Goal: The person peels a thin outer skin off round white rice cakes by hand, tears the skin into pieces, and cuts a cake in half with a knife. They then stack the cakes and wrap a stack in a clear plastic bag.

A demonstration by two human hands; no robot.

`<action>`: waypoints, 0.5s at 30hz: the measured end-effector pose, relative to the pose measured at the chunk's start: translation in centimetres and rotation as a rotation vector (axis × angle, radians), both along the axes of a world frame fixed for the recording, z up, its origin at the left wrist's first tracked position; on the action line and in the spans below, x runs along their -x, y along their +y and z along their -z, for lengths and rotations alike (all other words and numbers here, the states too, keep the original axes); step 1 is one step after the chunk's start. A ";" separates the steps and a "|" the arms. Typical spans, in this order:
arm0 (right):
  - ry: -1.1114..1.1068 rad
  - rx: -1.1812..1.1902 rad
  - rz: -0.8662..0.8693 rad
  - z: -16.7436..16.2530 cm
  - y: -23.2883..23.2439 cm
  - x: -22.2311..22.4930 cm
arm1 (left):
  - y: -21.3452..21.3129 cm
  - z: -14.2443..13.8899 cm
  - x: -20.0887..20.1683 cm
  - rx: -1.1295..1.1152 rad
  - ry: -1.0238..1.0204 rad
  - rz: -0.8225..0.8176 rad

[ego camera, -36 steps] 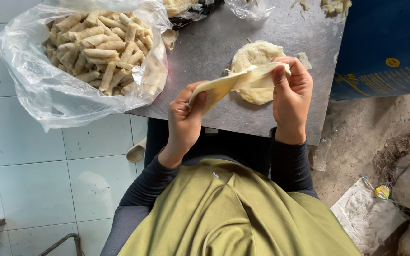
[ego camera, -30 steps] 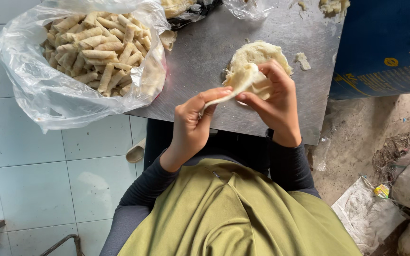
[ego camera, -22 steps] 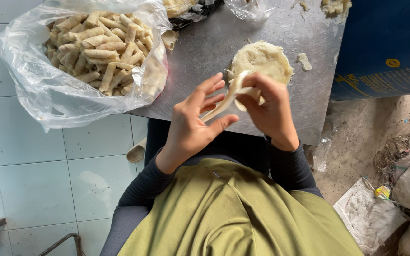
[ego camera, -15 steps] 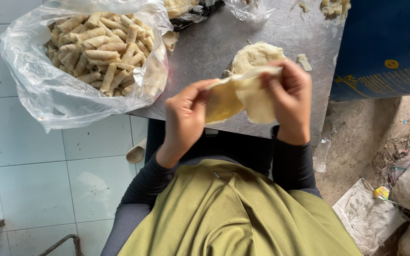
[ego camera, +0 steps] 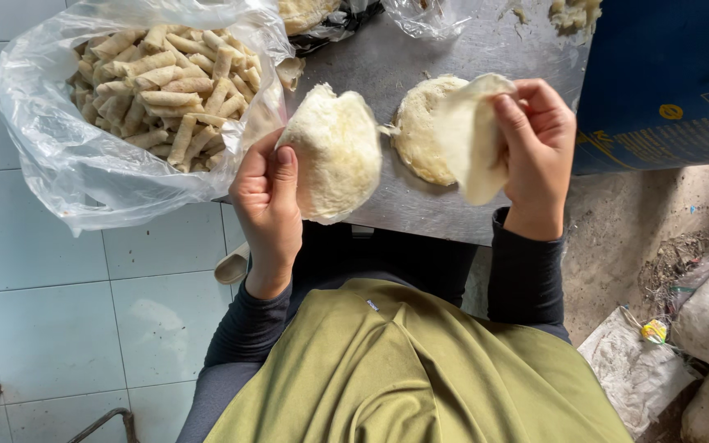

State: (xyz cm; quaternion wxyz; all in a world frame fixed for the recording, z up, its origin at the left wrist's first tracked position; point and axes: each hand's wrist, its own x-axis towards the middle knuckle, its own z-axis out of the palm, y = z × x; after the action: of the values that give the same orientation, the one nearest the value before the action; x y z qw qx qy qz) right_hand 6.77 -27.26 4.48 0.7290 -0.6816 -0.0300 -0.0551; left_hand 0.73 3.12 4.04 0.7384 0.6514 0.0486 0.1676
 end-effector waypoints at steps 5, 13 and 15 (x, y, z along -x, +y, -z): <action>0.079 0.198 -0.030 1.4 0.9 -2.1 | 0.2 0.0 0.2 0.030 -0.007 0.013; -0.157 1.060 0.220 5.6 -0.2 -2.9 | 0.2 -0.1 0.2 0.003 -0.021 0.011; -0.141 1.118 0.225 6.0 -0.5 -2.7 | -0.1 -0.1 0.1 -0.007 -0.011 0.018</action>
State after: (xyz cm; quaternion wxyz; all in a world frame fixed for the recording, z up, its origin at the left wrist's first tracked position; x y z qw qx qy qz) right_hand 9.49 -27.71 -1.48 0.2438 -0.9571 -0.0304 -0.1533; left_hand 0.60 3.00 4.13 0.7379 0.6534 0.0380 0.1645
